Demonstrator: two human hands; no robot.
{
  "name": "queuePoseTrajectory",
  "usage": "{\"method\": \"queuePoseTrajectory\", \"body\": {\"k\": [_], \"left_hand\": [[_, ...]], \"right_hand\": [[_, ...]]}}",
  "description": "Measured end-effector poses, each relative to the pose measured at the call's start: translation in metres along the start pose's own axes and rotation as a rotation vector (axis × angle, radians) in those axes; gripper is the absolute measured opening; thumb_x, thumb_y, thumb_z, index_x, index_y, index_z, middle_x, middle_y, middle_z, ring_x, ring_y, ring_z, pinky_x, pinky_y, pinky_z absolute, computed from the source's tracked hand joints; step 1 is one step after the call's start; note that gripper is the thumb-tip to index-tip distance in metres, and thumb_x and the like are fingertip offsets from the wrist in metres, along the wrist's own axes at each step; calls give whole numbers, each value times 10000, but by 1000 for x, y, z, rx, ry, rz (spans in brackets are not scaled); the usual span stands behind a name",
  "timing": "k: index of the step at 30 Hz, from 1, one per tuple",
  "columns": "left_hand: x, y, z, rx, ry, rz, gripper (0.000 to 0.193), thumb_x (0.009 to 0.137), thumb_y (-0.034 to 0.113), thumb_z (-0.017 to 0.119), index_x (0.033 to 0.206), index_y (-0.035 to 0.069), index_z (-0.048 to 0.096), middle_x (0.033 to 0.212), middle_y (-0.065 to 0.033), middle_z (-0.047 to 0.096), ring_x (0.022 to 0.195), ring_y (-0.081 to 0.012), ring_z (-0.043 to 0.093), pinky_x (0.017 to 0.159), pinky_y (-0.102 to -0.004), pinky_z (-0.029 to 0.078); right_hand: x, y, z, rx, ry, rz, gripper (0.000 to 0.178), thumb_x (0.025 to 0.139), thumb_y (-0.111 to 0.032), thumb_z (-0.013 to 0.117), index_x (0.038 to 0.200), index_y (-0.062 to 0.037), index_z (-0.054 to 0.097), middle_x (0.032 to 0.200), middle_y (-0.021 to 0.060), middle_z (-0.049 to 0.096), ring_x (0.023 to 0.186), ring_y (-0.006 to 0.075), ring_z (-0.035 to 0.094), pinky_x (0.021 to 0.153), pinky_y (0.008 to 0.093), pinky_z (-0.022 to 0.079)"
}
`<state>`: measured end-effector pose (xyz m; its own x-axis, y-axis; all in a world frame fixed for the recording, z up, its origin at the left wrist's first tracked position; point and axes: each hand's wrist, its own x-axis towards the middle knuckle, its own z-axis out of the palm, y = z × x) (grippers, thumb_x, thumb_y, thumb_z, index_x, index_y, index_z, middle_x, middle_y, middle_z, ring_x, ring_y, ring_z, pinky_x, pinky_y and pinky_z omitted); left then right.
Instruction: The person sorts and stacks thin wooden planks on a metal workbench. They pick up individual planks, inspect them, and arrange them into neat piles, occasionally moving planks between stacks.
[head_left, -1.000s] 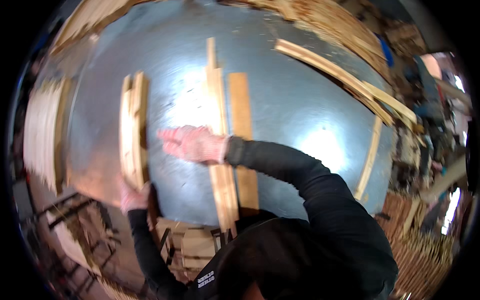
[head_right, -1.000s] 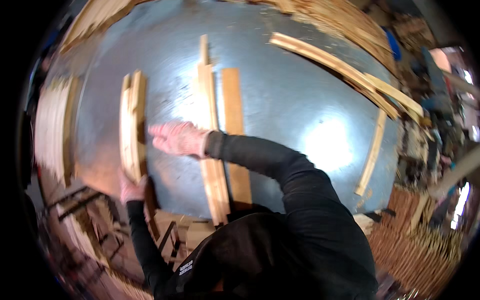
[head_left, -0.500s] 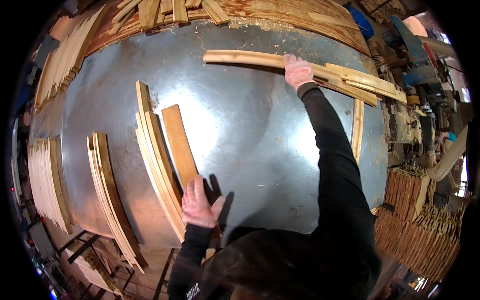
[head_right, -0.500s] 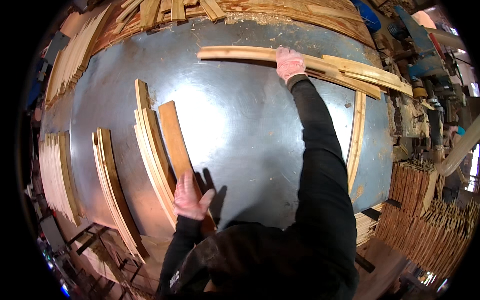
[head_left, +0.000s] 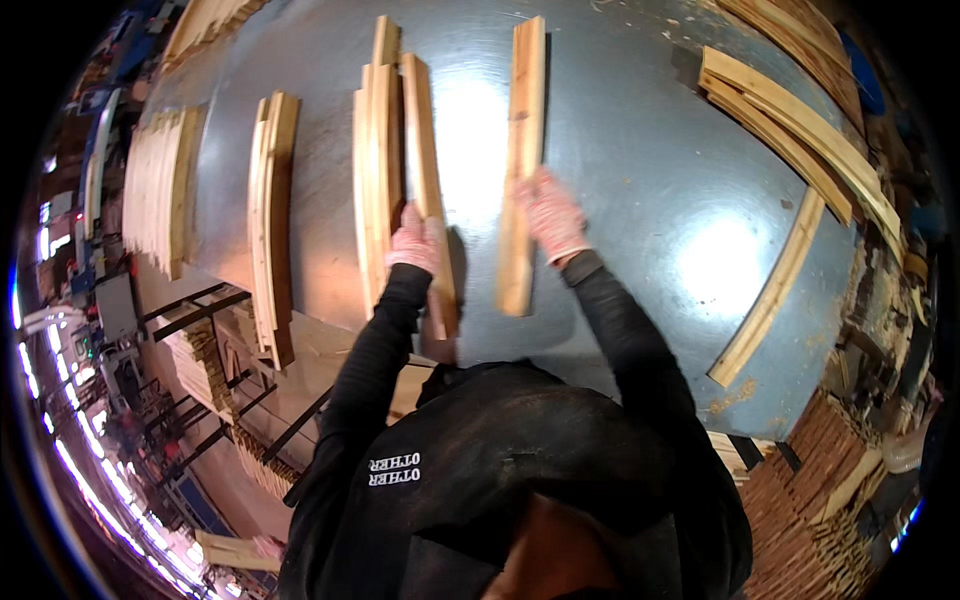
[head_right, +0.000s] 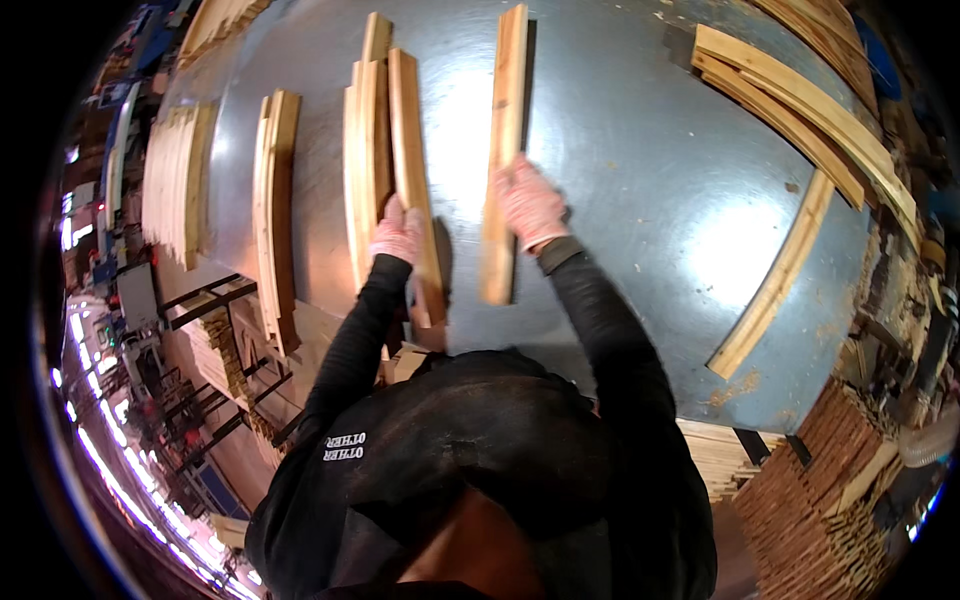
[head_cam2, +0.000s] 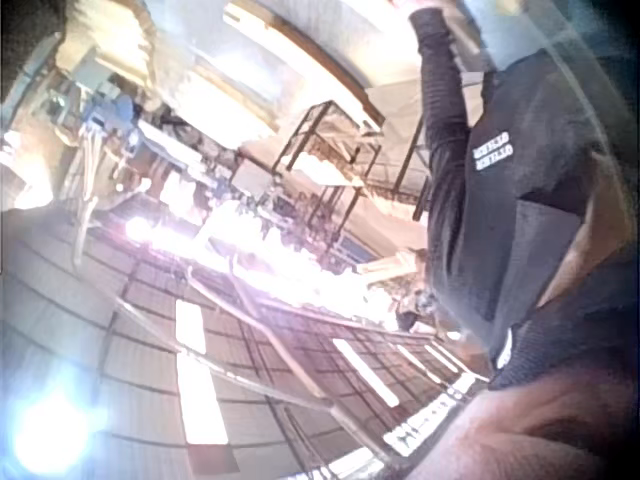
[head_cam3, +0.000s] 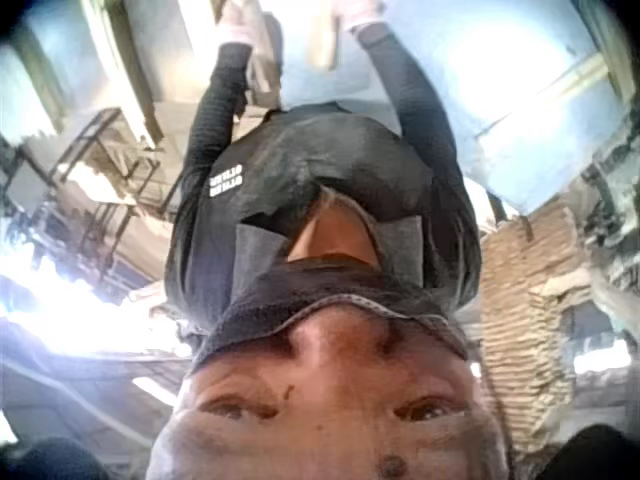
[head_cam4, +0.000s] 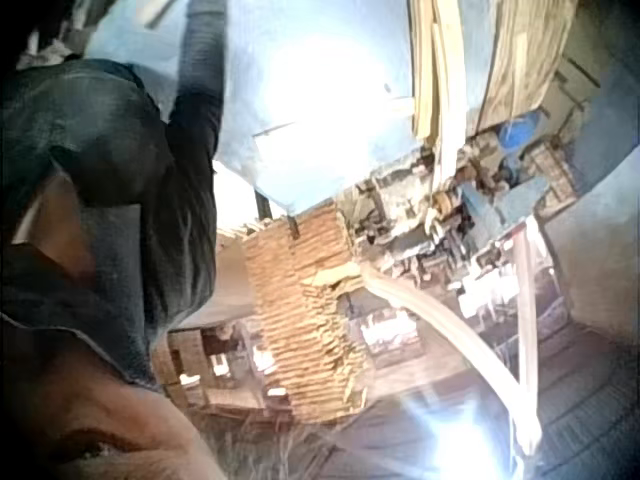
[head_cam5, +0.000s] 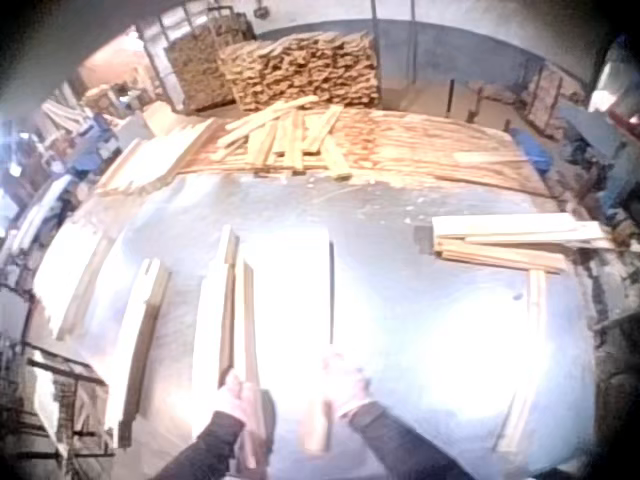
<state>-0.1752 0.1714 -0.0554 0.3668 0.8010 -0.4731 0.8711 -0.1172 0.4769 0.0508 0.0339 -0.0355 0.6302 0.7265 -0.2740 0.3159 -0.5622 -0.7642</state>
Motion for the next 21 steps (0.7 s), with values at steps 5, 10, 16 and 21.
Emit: {"method": "queuePoseTrajectory", "body": {"k": [5, 10, 16, 21], "left_hand": [[-37, 67, -3, 225, 115, 36, 1016, 814, 388, 683, 1555, 105, 48, 1363, -258, 526, 1073, -393, 639, 914, -460, 495], [-37, -22, 4, -4, 380, 527, 877, 872, 115, 643, 1554, 65, 95, 1522, -215, 360, 1302, -311, 498, 1040, -373, 425], [-67, 60, -23, 726, 527, 379, 845, 816, 225, 740, 1496, 56, 267, 1403, -244, 455, 1229, -402, 507, 999, -459, 438], [-77, 71, 46, -330, 21, 432, 718, 871, 234, 694, 1469, 37, 348, 1368, -225, 486, 1199, -301, 531, 949, -396, 478]], "right_hand": [[-3, -9, 6, -238, -78, -82, 612, 959, -410, 480, 1483, -113, 376, 1382, 158, 538, 1264, 332, 519, 1058, 432, 413], [-118, 201, -227, -832, 942, 710, 793, 816, -477, 642, 1382, 16, 387, 1332, 255, 493, 1238, 383, 484, 1047, 453, 375], [-234, 217, -248, -281, 510, 761, 698, 846, -441, 672, 1246, 82, 440, 1083, 320, 628, 1057, 462, 596, 926, 472, 476], [-240, 136, -205, 600, -81, 286, 487, 928, -300, 594, 1295, 18, 560, 1094, 138, 662, 1036, 241, 624, 881, 362, 523]]}}
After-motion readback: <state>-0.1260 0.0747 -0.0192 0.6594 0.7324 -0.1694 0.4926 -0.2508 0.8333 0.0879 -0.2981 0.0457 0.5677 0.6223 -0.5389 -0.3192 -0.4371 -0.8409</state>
